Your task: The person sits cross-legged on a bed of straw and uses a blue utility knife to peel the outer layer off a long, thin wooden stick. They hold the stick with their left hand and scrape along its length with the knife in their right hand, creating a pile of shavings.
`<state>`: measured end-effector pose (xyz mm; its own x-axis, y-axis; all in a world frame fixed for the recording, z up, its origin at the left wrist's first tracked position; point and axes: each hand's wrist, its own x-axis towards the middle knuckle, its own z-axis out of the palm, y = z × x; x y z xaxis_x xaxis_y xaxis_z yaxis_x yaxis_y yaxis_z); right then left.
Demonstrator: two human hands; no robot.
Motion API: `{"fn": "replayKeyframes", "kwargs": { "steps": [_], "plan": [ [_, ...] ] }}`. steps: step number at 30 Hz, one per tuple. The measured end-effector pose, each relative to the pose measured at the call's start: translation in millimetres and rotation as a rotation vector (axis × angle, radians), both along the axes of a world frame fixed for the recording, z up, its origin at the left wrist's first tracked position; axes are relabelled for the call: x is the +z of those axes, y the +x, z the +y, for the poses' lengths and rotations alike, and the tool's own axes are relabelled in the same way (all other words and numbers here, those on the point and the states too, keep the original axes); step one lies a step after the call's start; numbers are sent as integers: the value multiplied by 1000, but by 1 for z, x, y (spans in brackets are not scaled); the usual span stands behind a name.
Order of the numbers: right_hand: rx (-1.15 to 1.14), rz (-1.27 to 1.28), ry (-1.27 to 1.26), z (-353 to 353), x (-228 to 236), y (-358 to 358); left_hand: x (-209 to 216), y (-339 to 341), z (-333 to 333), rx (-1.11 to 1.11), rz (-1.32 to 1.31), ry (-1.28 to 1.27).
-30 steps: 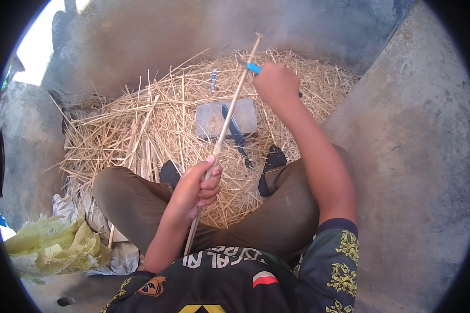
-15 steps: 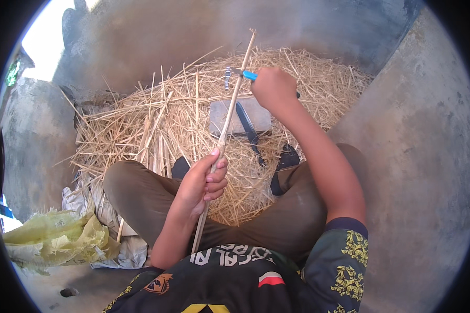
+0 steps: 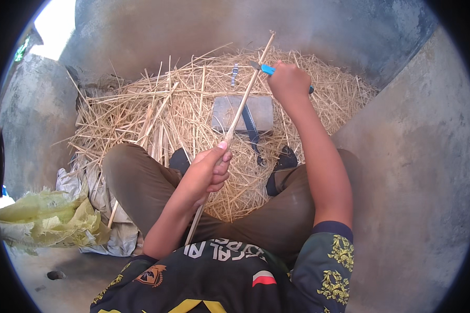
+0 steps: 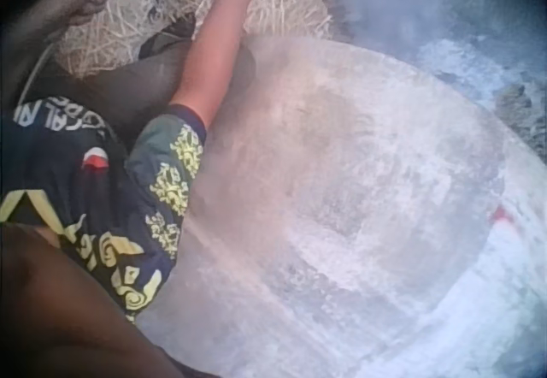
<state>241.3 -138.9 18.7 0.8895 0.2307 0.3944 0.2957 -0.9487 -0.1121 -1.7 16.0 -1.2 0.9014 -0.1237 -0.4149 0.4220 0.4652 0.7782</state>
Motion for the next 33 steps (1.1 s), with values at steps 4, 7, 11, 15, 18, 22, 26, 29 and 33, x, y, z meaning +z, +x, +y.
{"fn": "replayKeyframes", "kwargs": {
  "steps": [4,7,11,15,18,22,26,29,33],
  "plan": [
    [-44,22,-1,4,8,2,3,-3,2,-3,-5,19],
    [-81,-47,47,-12,7,13,2,-10,-7,-19,-10,16],
    [-151,-19,57,-22,10,20,3,-11,-8,-34,-30,44],
    [-135,-32,26,-36,15,18,-3,-13,-12,-46,-33,65],
    [-178,-25,9,-34,6,28,-2,-14,-11,-47,-27,97],
    [-235,94,16,-40,1,36,1,-13,-12,-81,-22,149],
    [-529,184,222,-106,-21,67,11,-45,-27,-284,-3,411],
    [-625,254,404,-135,-2,61,-18,-64,-26,-310,185,182],
    [-598,314,435,-138,2,55,-38,-47,-7,-262,119,64]
  ]
}}
